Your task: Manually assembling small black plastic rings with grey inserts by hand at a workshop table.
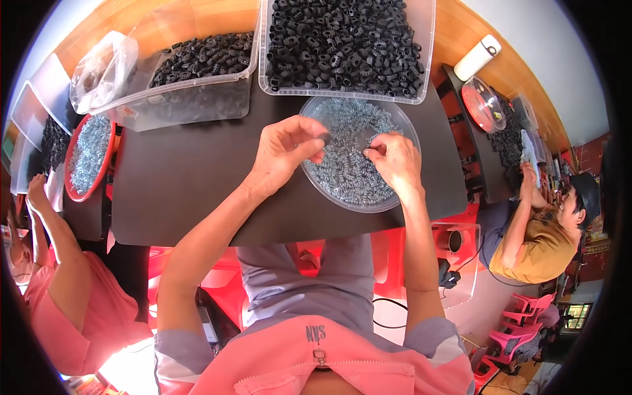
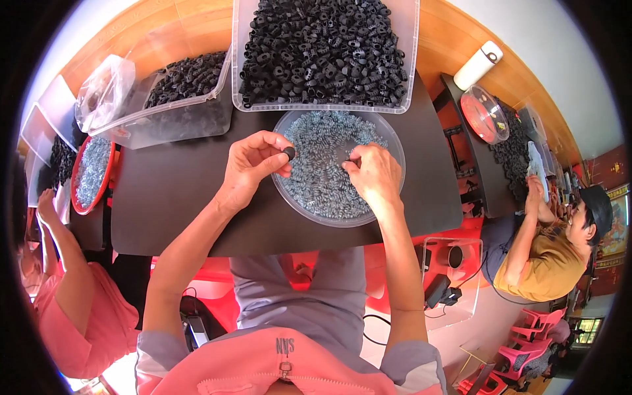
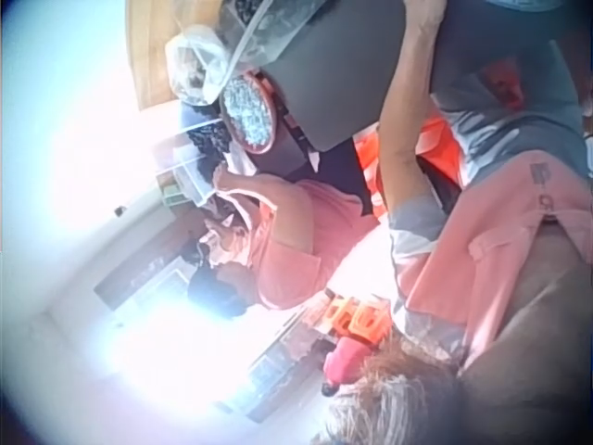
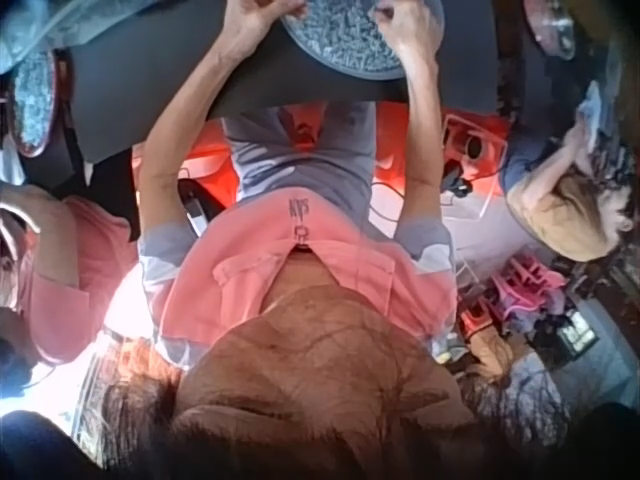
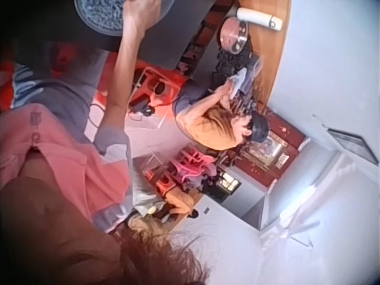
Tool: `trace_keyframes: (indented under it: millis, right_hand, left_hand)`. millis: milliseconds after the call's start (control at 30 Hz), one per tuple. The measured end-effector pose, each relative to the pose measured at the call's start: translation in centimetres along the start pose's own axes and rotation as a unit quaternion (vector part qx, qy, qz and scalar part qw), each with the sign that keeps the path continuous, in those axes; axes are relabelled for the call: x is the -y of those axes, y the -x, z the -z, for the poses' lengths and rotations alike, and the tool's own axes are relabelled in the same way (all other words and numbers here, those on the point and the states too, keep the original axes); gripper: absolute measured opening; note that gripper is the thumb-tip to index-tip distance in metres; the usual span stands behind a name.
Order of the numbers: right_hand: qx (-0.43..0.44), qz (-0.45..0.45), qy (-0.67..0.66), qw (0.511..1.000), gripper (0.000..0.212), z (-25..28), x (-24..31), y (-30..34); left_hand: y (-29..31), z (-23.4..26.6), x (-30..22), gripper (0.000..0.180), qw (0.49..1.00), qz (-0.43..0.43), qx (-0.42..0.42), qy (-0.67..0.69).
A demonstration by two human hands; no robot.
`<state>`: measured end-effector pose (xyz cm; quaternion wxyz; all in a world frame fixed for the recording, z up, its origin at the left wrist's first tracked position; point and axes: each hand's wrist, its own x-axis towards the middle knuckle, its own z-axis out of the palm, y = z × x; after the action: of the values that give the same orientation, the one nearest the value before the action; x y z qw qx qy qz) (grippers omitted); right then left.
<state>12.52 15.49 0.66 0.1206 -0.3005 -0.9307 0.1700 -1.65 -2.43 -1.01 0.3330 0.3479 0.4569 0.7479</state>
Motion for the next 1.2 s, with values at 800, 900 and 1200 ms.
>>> trace_keyframes:
  millis: [800, 900, 1200]
  right_hand:
    - [0.085, -0.042, -0.428, 0.899, 0.012, 1.1, 0.6, -1.0]
    - [0.084, -0.052, -0.368, 0.925, 0.009, 0.4, -0.3, -1.2]
    - [0.072, -0.015, -0.392, 0.917, 0.008, 0.4, -0.2, -0.8]
  left_hand:
    - [0.1, 0.1, -0.3, 0.022, 1.0, 0.007, 0.001, 0.025]
    - [-0.1, -0.2, -0.4, 0.025, 0.999, 0.019, 0.031, 0.008]
    - [0.0, 0.3, 0.0, 0.017, 0.999, 0.031, 0.04, 0.019]
